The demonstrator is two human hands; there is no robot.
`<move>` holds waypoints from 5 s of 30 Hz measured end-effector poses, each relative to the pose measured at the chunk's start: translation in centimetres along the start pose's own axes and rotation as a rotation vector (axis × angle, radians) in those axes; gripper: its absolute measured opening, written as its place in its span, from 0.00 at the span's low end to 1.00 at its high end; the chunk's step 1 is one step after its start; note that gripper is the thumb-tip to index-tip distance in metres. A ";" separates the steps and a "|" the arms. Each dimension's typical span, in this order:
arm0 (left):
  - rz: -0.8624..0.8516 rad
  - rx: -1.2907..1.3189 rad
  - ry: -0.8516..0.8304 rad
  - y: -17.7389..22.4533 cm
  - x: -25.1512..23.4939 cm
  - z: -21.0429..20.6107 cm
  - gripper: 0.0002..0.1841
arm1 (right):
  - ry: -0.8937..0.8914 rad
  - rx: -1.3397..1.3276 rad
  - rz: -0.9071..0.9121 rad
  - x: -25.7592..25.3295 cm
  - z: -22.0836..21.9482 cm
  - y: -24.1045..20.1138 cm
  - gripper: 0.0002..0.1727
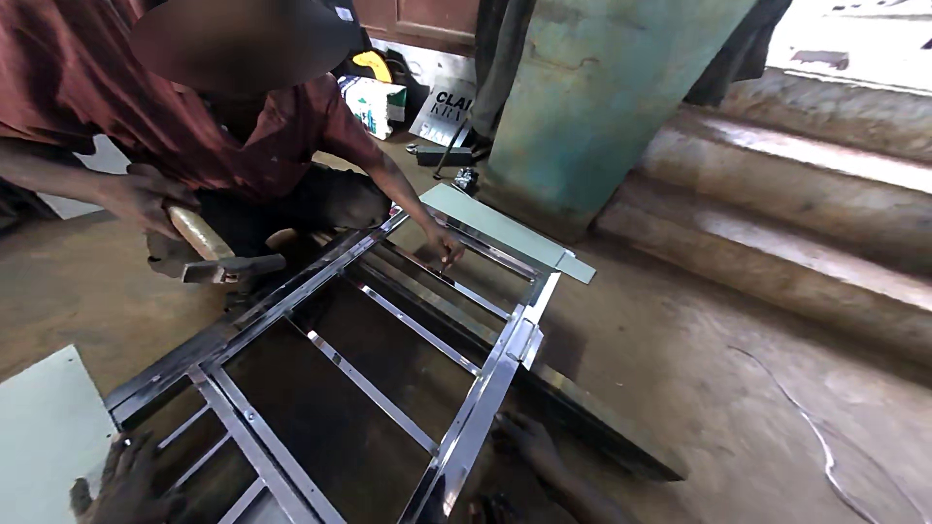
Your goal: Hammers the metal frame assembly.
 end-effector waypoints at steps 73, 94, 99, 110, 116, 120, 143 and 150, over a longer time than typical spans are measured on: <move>0.031 -0.020 0.038 -0.4 -0.6 -0.9 0.61 | 0.036 -0.019 -0.008 -0.5 -0.6 -0.4 0.18; 0.043 -0.010 -0.001 0.7 -0.1 0.2 0.58 | 0.022 -0.037 0.014 -0.7 -0.6 -0.4 0.18; 0.054 -0.025 -0.005 0.3 -0.5 0.0 0.58 | 0.018 -0.046 0.011 -0.8 -0.4 -0.4 0.17; 0.056 -0.059 -0.004 -0.5 -0.9 -0.7 0.60 | 0.008 -0.072 -0.009 -0.5 -0.5 -0.4 0.20; 0.063 -0.041 -0.027 0.8 -0.2 0.4 0.58 | 0.009 -0.079 -0.014 -0.1 -0.7 -0.8 0.19; 0.059 -0.070 -0.035 0.2 -0.7 0.1 0.57 | 0.029 -0.034 0.005 2.0 -1.2 -3.1 0.19; 0.049 -0.075 0.029 -0.9 -1.1 -0.9 0.60 | 0.034 -0.023 -0.021 3.0 -1.4 -4.2 0.19; 0.083 -0.069 -0.028 1.9 0.2 1.1 0.57 | 0.006 -0.071 0.026 -0.7 -0.4 -0.1 0.19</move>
Point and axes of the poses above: each hand's wrist, its own x-axis away from the middle knuckle, its own z-axis out of the back of the hand, y = z × x, the point moved 1 cm from there along -x, towards the middle knuckle, and after that the axes turned 4 degrees about -z, right-handed, at the moved point
